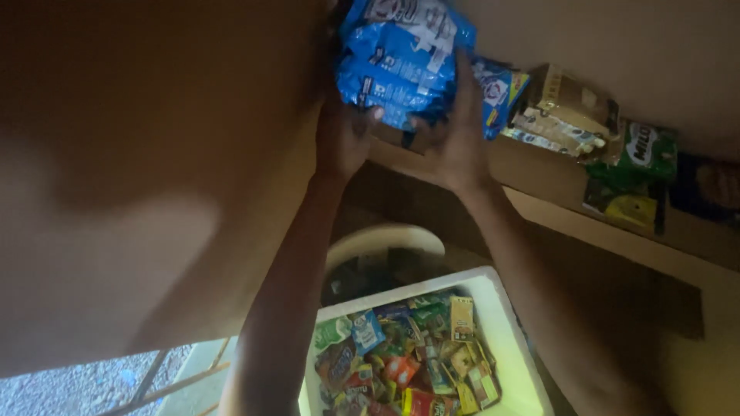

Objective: Transfer items from a cooler and arrange them on pantry shelves.

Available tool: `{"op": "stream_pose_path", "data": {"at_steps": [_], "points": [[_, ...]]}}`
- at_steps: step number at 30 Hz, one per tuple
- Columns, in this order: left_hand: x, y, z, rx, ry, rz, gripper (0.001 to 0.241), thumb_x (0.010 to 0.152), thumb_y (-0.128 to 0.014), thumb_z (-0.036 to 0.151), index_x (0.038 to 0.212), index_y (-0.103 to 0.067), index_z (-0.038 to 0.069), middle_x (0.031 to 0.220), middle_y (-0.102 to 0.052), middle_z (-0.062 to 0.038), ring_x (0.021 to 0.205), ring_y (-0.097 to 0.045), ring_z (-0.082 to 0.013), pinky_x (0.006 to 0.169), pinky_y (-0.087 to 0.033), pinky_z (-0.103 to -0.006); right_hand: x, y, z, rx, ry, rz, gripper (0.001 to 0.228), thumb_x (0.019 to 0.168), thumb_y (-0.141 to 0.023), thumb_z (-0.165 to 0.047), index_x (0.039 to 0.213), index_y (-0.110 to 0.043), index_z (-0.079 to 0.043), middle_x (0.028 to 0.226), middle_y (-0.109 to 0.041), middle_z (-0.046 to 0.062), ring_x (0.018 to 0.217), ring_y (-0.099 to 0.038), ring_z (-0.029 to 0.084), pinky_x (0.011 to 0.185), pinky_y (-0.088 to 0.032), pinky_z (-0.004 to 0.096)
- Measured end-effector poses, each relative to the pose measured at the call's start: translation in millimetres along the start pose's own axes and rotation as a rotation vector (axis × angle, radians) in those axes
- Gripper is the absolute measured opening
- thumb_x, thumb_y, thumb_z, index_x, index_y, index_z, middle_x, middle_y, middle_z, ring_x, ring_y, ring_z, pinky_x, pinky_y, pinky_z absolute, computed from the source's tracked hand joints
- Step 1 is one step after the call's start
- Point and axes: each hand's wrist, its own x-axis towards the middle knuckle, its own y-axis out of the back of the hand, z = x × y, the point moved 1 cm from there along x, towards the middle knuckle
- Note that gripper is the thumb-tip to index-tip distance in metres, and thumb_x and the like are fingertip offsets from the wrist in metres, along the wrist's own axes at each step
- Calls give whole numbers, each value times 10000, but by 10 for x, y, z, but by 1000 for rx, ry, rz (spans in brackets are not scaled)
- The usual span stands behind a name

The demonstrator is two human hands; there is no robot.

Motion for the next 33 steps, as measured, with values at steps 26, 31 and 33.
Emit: {"op": "stream_pose_path", "data": {"at_steps": [26, 31, 33], "points": [[-202, -314, -6, -225, 29, 231, 361, 1019, -679, 235, 1297, -557, 39, 1164, -693, -114, 1046, -672, -228, 925, -562, -371, 166, 48, 238, -109, -94, 42, 964, 966, -861, -378, 1636, -266, -24, 1528, -548, 268, 1399, -581, 384, 1144, -515, 464], [-358, -470, 336, 362, 237, -19, 208, 975, -759, 347, 1109, -772, 190, 1002, -761, -113, 902, -719, -245, 827, -575, -380, 184, 67, 194, -54, -137, 29, 921, 955, -876, -311, 1623, -314, -18, 1509, -585, 228, 1393, -614, 340, 1154, -524, 445], [-316, -601, 60, -69, 478, -31, 280, 991, -741, 344, 1123, -727, 98, 917, -763, -91, 811, -707, -216, 774, -571, -393, 196, 109, 169, -12, -124, 23, 881, 995, -865, -240, 1632, -300, -9, 1531, -565, 227, 1417, -596, 339, 1158, -525, 431]]}}
